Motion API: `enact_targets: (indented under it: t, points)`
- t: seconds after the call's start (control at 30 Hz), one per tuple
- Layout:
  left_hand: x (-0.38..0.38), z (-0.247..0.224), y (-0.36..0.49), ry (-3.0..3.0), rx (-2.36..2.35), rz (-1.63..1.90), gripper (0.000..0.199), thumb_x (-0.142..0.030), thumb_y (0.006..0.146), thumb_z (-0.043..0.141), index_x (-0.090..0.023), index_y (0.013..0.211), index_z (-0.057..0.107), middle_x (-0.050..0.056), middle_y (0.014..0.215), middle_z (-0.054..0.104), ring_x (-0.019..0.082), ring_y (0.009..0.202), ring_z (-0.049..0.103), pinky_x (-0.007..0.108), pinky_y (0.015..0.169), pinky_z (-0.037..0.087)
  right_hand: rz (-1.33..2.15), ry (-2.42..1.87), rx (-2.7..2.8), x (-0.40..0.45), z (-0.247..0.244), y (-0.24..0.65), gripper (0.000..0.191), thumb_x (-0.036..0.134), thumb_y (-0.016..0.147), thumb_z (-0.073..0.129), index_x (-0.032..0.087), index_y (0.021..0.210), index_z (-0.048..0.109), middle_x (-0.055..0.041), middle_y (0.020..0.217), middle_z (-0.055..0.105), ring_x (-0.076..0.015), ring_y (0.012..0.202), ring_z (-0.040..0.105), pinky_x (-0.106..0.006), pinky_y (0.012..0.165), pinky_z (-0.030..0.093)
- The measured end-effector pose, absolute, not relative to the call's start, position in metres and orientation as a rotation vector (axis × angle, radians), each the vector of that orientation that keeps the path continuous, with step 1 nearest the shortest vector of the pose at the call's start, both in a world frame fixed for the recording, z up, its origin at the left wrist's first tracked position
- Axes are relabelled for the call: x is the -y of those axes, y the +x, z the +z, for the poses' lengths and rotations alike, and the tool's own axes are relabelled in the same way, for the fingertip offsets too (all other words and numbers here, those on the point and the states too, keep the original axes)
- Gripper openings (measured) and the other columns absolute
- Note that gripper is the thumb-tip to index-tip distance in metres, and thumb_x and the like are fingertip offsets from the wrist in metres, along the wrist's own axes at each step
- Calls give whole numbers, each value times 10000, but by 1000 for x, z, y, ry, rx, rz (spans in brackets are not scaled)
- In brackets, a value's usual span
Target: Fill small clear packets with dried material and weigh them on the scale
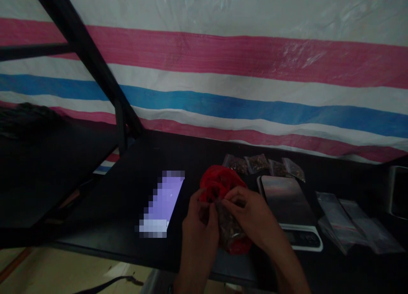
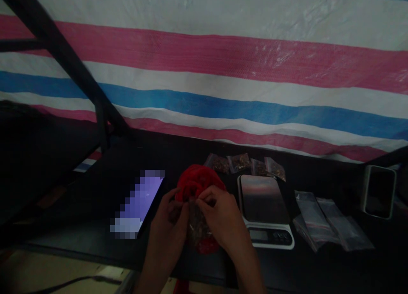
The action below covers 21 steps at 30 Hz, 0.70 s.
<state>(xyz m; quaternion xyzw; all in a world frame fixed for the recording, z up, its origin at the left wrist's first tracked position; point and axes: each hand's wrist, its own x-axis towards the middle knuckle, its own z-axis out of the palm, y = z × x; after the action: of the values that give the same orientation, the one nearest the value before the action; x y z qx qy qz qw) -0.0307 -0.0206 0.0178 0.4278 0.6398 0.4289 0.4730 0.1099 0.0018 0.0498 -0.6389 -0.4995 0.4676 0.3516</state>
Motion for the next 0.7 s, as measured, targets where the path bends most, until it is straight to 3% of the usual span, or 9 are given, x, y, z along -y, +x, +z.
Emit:
enact_targets:
  t: [0.47, 0.57, 0.7]
  points:
    - [20, 20, -29, 991, -1555, 1140, 436, -466, 868, 626, -184, 1201, 620, -1, 747, 662, 195, 668, 675, 280, 585, 530, 1235, -1598, 1344, 4, 53, 117, 75, 253, 858, 663, 222, 825, 722, -4, 755, 748, -174, 701, 690, -274, 642, 488]
    - [22, 20, -28, 958, -1542, 1179, 431, -476, 875, 651, -193, 1199, 629, 7, 783, 690, 186, 655, 694, 269, 561, 542, 1281, -1558, 1331, 5, 56, 121, 82, 266, 854, 674, 218, 896, 726, 6, 758, 749, -167, 708, 688, -268, 653, 490]
    - [27, 12, -27, 1101, -1515, 1280, 360, -441, 947, 642, -214, 1226, 637, 31, 885, 758, 182, 712, 755, 266, 593, 604, 1373, -1469, 1254, 6, 57, 130, 243, 316, 846, 717, 208, 1064, 717, 17, 782, 765, -160, 738, 698, -257, 668, 506]
